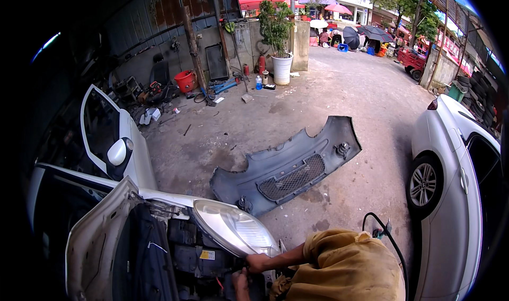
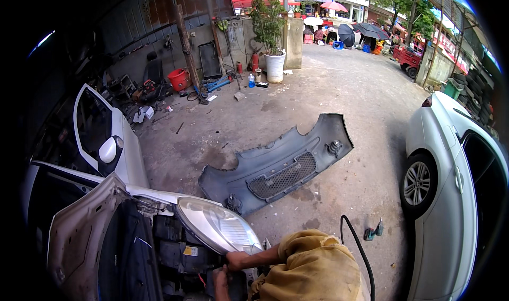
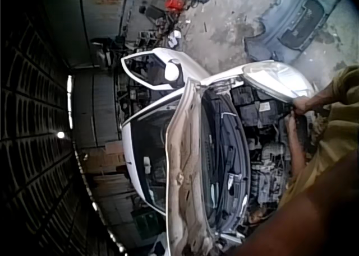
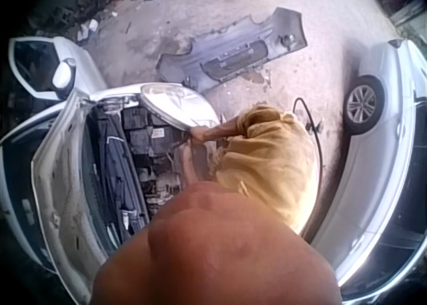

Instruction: The person works on the front left headlight assembly of a white car with the hood open. They use a wrench to tighten bolts securing the headlight to the vehicle frame and manipulate the wiring harness connected to the back of the headlight. The person adjusts the headlight position and ensures the electrical connections are secure.

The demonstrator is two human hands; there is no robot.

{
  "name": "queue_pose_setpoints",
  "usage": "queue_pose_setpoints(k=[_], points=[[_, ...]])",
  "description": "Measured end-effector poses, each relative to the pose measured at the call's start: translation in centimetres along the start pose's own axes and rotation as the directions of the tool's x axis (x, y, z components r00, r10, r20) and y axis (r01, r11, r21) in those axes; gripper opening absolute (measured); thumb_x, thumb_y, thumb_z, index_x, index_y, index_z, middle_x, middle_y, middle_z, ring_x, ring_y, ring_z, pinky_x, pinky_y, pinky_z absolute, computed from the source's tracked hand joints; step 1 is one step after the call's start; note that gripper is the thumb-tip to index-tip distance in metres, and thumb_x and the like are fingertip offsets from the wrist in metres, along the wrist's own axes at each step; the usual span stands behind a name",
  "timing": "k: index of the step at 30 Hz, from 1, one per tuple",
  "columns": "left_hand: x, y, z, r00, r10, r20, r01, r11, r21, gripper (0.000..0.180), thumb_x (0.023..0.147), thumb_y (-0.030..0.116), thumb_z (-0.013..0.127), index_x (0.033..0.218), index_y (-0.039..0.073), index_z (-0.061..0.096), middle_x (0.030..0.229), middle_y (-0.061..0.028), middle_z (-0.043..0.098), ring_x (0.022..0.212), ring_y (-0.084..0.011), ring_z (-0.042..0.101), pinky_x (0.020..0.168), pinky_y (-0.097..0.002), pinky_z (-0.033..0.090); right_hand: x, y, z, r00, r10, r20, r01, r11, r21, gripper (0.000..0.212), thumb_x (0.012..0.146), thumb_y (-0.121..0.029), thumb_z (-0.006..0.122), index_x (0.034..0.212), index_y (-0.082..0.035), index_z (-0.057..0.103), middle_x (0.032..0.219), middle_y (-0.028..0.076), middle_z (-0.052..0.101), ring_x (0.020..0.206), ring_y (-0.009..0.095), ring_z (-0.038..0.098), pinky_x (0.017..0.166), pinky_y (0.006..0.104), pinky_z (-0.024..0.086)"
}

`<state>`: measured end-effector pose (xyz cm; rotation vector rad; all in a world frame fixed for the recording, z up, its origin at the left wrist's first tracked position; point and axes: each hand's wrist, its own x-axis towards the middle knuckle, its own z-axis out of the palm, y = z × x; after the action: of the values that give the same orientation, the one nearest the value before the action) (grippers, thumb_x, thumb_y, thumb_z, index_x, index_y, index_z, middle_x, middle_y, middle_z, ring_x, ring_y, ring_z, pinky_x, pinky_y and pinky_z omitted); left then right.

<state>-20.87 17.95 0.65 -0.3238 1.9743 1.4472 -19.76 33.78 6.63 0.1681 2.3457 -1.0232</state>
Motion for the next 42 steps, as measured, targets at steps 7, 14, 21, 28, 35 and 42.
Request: queue_pose_setpoints(k=[7,14,21,28,35,42], points=[[0.6,-0.8,-0.3,1.0,0.018,0.018,-0.017,0.999,-0.027,0.03,0.089,0.025,0.057,0.075,-0.001,0.064,0.053,-0.0039,0.052,0.037,-0.0133,0.046,0.035,-0.0291,0.03,0.1,-0.1,0.2,1.0,0.026,-0.012,-0.026,0.999,-0.024,0.041,0.075,-0.036,0.061,0.101,-0.005,0.065,0.098,0.02,0.065,0.095,0.034,0.062,0.079,0.0432,0.049],[0.2,-0.1,-0.4,0.999,0.008,0.034,-0.008,1.0,-0.001,0.029,0.087,0.023,0.06,0.073,-0.001,0.064,0.056,-0.004,0.053,0.041,-0.0143,0.048,0.038,-0.0291,0.035,0.0,0.0,0.1,0.999,0.042,-0.011,-0.042,0.999,0.002,0.041,0.075,-0.037,0.061,0.1,-0.004,0.065,0.099,0.02,0.064,0.096,0.034,0.062,0.08,0.0426,0.049],[0.9,-0.9,-0.6,0.999,-0.026,0.044,0.028,0.999,-0.03,0.028,0.087,0.023,0.061,0.072,0.0,0.064,0.056,-0.004,0.053,0.041,-0.0152,0.047,0.038,-0.0306,0.035,-0.3,-0.4,-0.1,0.999,0.039,-0.02,-0.04,0.999,-0.015,0.041,0.075,-0.035,0.061,0.099,-0.002,0.064,0.098,0.02,0.065,0.095,0.035,0.063,0.078,0.0433,0.05],[0.0,0.3,-0.2,0.998,-0.056,0.004,0.056,0.997,-0.052,0.026,0.087,0.021,0.061,0.071,0.0,0.063,0.055,-0.0043,0.052,0.04,-0.0148,0.045,0.037,-0.0308,0.034,0.0,-0.2,0.2,0.998,0.05,-0.026,-0.05,0.999,0.011,0.039,0.075,-0.033,0.06,0.097,-0.001,0.064,0.097,0.021,0.065,0.095,0.035,0.062,0.078,0.0437,0.05],[-0.1,-0.2,-0.2,1.0,0.012,0.005,-0.012,0.999,-0.047,0.031,0.089,0.024,0.058,0.069,0.001,0.061,0.051,-0.0037,0.05,0.039,-0.0135,0.044,0.036,-0.0293,0.031,-0.8,-0.5,0.3,0.998,0.033,-0.058,-0.032,0.999,0.028,0.039,0.075,-0.033,0.06,0.096,0.0,0.064,0.099,0.022,0.064,0.096,0.035,0.062,0.08,0.0433,0.05],[0.4,-0.2,-0.4,0.999,0.013,0.051,-0.013,1.0,-0.004,0.029,0.089,0.025,0.059,0.072,0.001,0.061,0.052,-0.0027,0.049,0.039,-0.0126,0.042,0.037,-0.0287,0.031,-1.5,-0.4,0.1,0.994,0.055,-0.095,-0.046,0.994,0.095,0.04,0.075,-0.034,0.061,0.096,0.0,0.063,0.098,0.023,0.064,0.097,0.035,0.062,0.081,0.0432,0.05]])
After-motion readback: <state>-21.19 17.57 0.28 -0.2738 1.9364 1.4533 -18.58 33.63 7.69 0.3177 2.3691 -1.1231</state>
